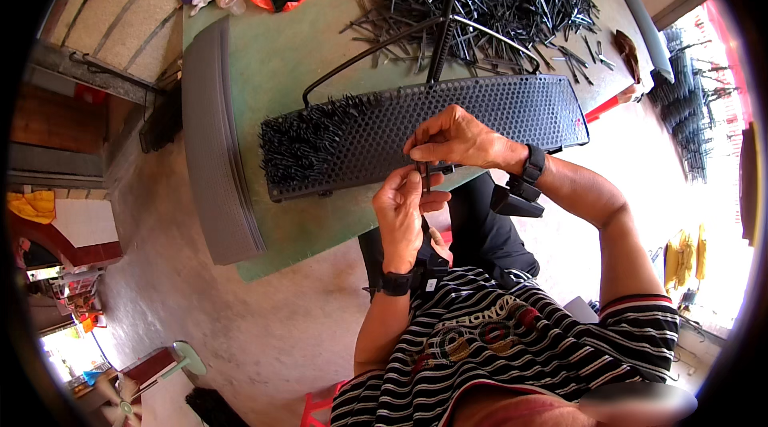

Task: The person inserts black plastic bristles into the holes of a rectangular broom head. They pick up bundles of bristles from a pile on the table and push them into the slots of the broom head, working systematically to fill the surface.

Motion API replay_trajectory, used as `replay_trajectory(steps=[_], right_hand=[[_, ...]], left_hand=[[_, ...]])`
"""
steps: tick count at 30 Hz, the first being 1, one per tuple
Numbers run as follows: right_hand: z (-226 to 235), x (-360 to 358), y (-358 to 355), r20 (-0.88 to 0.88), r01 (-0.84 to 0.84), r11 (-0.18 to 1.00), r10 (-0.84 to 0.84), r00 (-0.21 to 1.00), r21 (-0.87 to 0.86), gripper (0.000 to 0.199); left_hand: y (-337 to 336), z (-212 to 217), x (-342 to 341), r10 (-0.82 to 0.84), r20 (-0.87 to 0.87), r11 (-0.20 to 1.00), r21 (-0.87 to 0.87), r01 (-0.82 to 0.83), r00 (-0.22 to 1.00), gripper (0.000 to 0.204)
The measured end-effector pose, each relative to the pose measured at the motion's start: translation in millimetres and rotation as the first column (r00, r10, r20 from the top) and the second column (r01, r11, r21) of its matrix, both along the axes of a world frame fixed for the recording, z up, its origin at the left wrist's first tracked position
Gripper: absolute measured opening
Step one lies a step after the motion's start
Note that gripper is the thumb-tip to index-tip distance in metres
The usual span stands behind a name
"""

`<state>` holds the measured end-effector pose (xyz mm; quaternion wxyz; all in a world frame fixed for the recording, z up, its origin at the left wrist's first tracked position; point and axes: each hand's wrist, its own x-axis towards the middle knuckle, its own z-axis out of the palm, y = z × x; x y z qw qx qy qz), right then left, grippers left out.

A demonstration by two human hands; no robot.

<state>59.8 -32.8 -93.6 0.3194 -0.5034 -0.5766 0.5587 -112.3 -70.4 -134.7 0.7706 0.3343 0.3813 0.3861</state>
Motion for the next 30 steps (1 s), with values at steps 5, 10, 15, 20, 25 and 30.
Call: replay_trajectory(steps=[5,10,15,20,25,30], right_hand=[[20,7,6,0.099,0.245,0.951,-0.267,0.959,0.187,0.015],[3,26,33,0.208,0.303,0.787,-0.472,0.857,0.538,0.018],[-12,29,45,0.234,0.224,0.788,-0.420,0.877,0.574,0.017],[-10,31,50,0.320,0.154,0.808,-0.391,0.863,0.569,0.017],[-13,35,55,0.297,0.179,0.843,-0.366,0.882,0.508,0.016],[-24,33,59,0.393,0.053,0.803,-0.347,0.852,0.593,0.018]], left_hand=[[5,8,-2,-0.037,-0.080,0.999,0.033,0.039,0.996,0.040],[9,8,-15,-0.082,-0.108,0.996,0.026,0.085,0.991,0.039],[8,8,-17,-0.062,-0.089,0.997,0.030,0.064,0.994,0.032],[6,9,-19,-0.042,-0.103,0.999,0.015,0.044,0.994,0.029],[8,8,-21,-0.018,-0.077,1.000,0.012,0.019,0.997,0.028],[9,12,-19,-0.013,-0.097,1.000,0.001,0.013,0.995,0.028]])
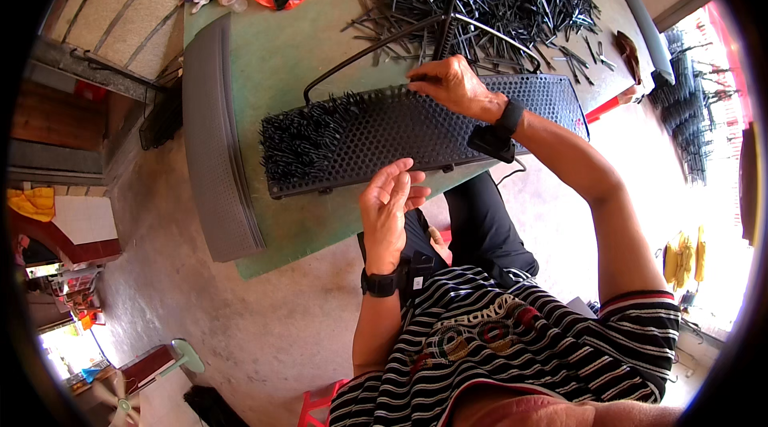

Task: The person inserts black plastic bristles into the holes of a rectangular broom head. They pick up bundles of bristles from a pile on the table and push them into the slots of the broom head, working systematically to fill the surface.

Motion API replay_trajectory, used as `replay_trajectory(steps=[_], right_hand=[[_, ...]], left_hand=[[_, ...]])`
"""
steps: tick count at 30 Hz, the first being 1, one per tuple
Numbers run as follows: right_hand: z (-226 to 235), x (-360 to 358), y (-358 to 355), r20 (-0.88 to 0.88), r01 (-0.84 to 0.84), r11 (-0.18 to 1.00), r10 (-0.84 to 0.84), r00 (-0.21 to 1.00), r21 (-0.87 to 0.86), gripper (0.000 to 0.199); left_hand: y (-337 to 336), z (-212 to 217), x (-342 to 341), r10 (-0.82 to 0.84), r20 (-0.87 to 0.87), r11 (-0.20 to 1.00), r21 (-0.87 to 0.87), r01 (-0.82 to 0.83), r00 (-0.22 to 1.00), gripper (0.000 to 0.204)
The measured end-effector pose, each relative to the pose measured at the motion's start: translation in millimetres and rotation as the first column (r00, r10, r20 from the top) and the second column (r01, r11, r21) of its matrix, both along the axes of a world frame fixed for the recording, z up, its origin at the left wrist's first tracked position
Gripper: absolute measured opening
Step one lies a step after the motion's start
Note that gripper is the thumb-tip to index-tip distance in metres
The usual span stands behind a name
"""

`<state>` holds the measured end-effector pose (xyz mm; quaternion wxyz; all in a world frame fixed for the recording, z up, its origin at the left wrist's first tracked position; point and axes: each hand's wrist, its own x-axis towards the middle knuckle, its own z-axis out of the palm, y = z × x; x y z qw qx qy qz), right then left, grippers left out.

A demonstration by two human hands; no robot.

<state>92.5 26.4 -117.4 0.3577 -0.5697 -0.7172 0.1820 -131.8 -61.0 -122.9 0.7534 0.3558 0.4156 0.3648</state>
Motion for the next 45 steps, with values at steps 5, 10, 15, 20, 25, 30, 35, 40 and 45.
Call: replay_trajectory(steps=[5,10,15,20,25,30,35,40,45], right_hand=[[2,-8,10,0.007,-0.077,0.996,0.077,0.997,0.046,0.021],[-3,-8,12,0.187,-0.119,0.992,0.108,0.976,0.051,0.025],[12,-4,-15,0.279,-0.040,0.994,0.009,0.960,0.103,0.033],[51,24,-72,0.212,0.059,0.997,-0.067,0.975,0.043,0.035],[47,101,-159,0.213,0.300,0.952,-0.305,0.928,0.059,0.039],[51,178,-228,0.174,0.622,0.782,-0.608,0.775,-0.037,0.048],[56,268,-238,0.308,0.674,0.727,-0.676,0.669,0.133,0.065],[65,283,-171,0.416,0.656,0.743,-0.558,0.718,-0.135,0.085],[46,289,-92,0.576,0.469,0.852,-0.268,0.772,-0.232,0.098]], left_hand=[[0,1,1,-0.006,0.000,1.000,-0.002,0.006,1.000,0.026],[-1,7,0,-0.005,-0.019,1.000,0.014,0.006,1.000,0.026],[-4,12,0,-0.019,-0.090,0.997,0.078,0.026,0.996,0.028],[-9,9,-2,-0.087,-0.243,0.950,0.270,0.154,0.966,0.033],[-5,16,9,-0.111,-0.606,0.671,0.539,0.510,0.788,0.039],[2,5,37,0.199,-0.790,0.384,0.608,0.695,0.580,0.056],[9,-7,61,0.301,-0.909,0.362,0.389,0.847,0.289,0.081],[5,-7,70,0.342,-0.930,0.345,0.258,0.902,0.135,0.101],[7,-3,72,0.315,-0.939,0.319,0.243,0.916,0.139,0.106]])
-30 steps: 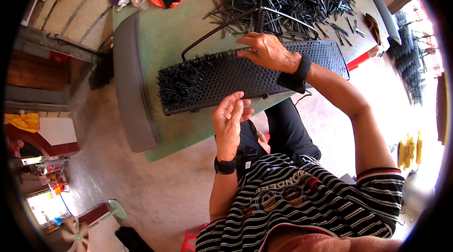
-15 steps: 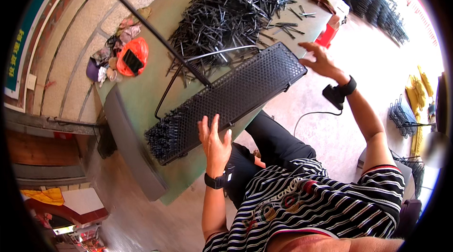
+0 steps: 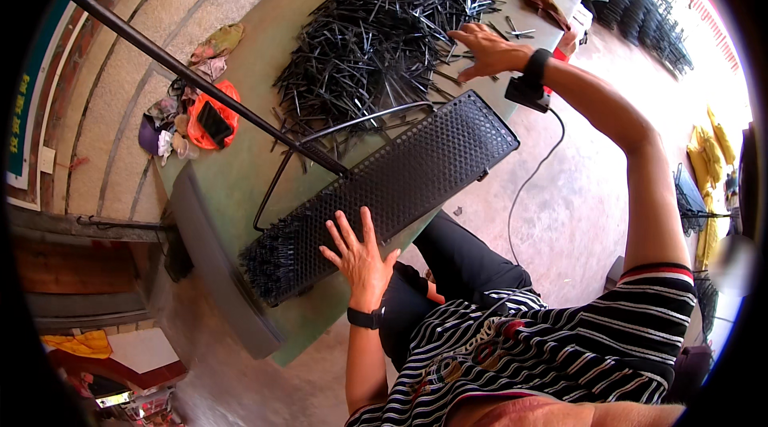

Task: The person inserts black plastic bristles into the holes of a rectangular broom head. They pick up bundles of bristles from a pile on the table and push them into the slots of the broom head, working systematically to fill the surface.

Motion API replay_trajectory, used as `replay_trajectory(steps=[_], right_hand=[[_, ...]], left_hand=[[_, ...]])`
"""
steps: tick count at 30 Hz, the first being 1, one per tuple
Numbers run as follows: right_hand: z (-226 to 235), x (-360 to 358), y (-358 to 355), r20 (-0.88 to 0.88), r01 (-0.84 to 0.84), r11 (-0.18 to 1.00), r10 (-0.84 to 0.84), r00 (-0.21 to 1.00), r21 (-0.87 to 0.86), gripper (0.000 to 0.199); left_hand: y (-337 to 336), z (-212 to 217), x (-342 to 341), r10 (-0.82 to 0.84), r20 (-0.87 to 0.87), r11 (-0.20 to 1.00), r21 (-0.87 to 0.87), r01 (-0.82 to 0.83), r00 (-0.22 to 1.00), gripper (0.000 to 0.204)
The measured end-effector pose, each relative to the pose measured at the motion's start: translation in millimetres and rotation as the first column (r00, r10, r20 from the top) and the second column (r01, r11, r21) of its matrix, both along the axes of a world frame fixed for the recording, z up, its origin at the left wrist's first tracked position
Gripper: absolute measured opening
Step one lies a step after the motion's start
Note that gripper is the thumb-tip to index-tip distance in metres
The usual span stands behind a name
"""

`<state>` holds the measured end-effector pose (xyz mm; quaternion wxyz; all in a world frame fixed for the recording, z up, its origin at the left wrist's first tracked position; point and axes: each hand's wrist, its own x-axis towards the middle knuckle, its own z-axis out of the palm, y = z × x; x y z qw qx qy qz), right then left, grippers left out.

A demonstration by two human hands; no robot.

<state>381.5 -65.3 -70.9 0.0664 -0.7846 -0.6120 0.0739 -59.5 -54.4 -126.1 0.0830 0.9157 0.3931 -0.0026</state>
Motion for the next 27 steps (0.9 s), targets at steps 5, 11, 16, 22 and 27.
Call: replay_trajectory(steps=[5,11,16,22,27], right_hand=[[1,-34,67,0.163,-0.295,0.952,0.305,0.938,-0.082,0.107],[-26,-56,107,0.252,-0.655,0.713,0.701,0.667,-0.250,0.115],[-57,-62,130,0.261,-0.828,0.496,0.862,0.434,-0.261,0.115],[-77,-53,131,0.233,-0.812,0.465,0.884,0.406,-0.353,0.101],[-80,-31,121,0.291,-0.828,0.463,0.878,0.380,-0.317,0.065]], left_hand=[[2,9,0,0.019,-0.047,0.999,-0.045,-0.021,0.999,0.108],[6,11,5,0.026,-0.059,0.997,-0.077,-0.030,0.998,0.107],[8,13,6,0.041,-0.064,0.996,-0.082,-0.046,0.997,0.104],[10,11,8,0.055,-0.064,0.993,-0.097,-0.061,0.996,0.103],[11,10,8,0.053,-0.078,0.993,-0.105,-0.061,0.996,0.103]])
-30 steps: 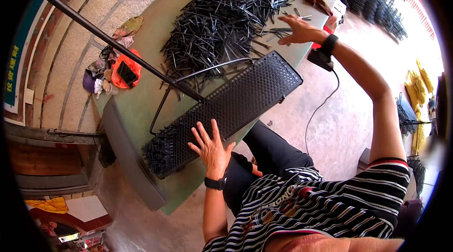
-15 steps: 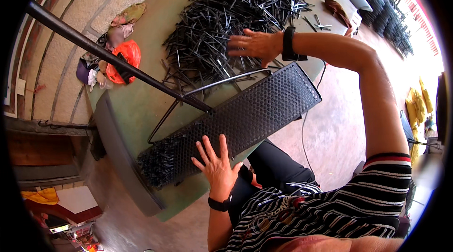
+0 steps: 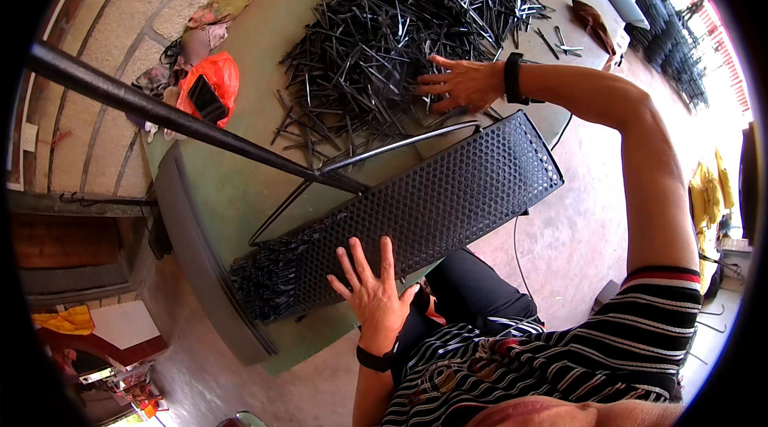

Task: The person inserts black plastic bristles into the holes of a rectangular broom head. They pick up bundles of bristles from a pile on the table and push them into the slots of the broom head, working systematically to fill the surface.

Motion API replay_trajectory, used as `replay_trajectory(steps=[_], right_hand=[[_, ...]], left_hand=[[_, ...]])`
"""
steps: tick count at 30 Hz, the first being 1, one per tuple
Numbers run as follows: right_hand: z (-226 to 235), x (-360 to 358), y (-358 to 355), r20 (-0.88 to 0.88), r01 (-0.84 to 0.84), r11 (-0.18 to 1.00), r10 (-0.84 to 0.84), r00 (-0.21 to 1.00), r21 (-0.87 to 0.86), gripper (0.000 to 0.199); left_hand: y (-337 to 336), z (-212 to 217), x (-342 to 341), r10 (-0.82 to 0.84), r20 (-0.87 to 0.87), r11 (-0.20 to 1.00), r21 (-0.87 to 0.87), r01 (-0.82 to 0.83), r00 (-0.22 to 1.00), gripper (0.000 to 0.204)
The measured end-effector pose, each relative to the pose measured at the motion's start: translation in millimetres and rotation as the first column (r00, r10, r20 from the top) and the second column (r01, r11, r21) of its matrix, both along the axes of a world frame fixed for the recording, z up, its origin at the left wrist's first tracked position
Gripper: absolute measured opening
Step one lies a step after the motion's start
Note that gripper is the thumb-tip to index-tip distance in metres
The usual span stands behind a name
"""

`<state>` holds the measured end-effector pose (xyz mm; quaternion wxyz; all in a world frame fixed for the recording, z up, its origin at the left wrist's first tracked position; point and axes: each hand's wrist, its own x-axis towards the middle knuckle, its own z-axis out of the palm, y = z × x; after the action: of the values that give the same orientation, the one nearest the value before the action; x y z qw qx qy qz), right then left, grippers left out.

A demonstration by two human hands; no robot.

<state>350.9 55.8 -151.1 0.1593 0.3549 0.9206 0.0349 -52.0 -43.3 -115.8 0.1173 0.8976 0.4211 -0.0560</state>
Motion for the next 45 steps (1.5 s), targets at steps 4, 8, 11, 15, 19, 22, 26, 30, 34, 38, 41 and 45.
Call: replay_trajectory(steps=[4,8,11,15,19,22,26,30,34,38,41,45], right_hand=[[-2,39,-10,0.100,-0.047,0.988,0.032,0.994,0.149,0.043],[-1,78,-21,0.128,-0.048,0.977,0.021,0.992,0.210,0.041],[8,86,-31,0.182,-0.047,0.985,0.016,0.983,0.167,0.042],[13,87,-45,0.024,-0.019,0.989,0.016,1.000,0.147,0.035],[5,83,-53,-0.406,0.429,0.878,-0.321,0.856,0.210,0.037],[4,58,-60,-0.503,0.755,0.652,-0.632,0.590,0.066,0.088],[-13,45,-44,-0.314,0.923,0.384,-0.879,0.358,-0.021,0.126],[-5,36,-23,-0.255,0.970,0.241,-0.940,0.227,-0.026,0.125],[24,35,-8,-0.283,0.822,0.554,-0.815,0.506,-0.128,0.101],[6,28,2,-0.203,0.274,0.959,-0.256,0.945,0.067,0.080],[4,13,6,-0.056,-0.076,0.997,0.075,0.996,-0.013,0.071],[-17,27,-5,-0.061,-0.175,0.983,0.171,0.983,-0.055,0.063]], left_hand=[[0,0,0,0.001,-0.008,1.000,-0.010,-0.001,1.000,0.103],[2,0,0,-0.011,-0.013,1.000,-0.015,0.010,1.000,0.102],[0,-1,-2,-0.011,-0.015,1.000,-0.020,0.010,1.000,0.103],[0,-1,-1,-0.009,-0.019,1.000,-0.022,0.009,1.000,0.104],[0,-2,-1,-0.009,-0.023,1.000,-0.013,0.009,1.000,0.105],[0,-1,0,-0.008,-0.010,1.000,-0.024,0.008,1.000,0.100],[0,-2,1,-0.020,-0.018,1.000,-0.017,0.019,1.000,0.104],[0,-2,0,-0.006,-0.040,1.000,-0.022,0.005,0.999,0.104],[0,-2,0,-0.006,-0.042,1.000,-0.023,0.005,0.999,0.104],[1,-2,2,-0.009,-0.045,1.000,-0.025,0.007,0.999,0.104],[0,-1,1,0.002,-0.056,0.999,-0.034,-0.003,0.998,0.104],[1,1,2,-0.003,-0.056,0.999,-0.040,0.001,0.998,0.104]])
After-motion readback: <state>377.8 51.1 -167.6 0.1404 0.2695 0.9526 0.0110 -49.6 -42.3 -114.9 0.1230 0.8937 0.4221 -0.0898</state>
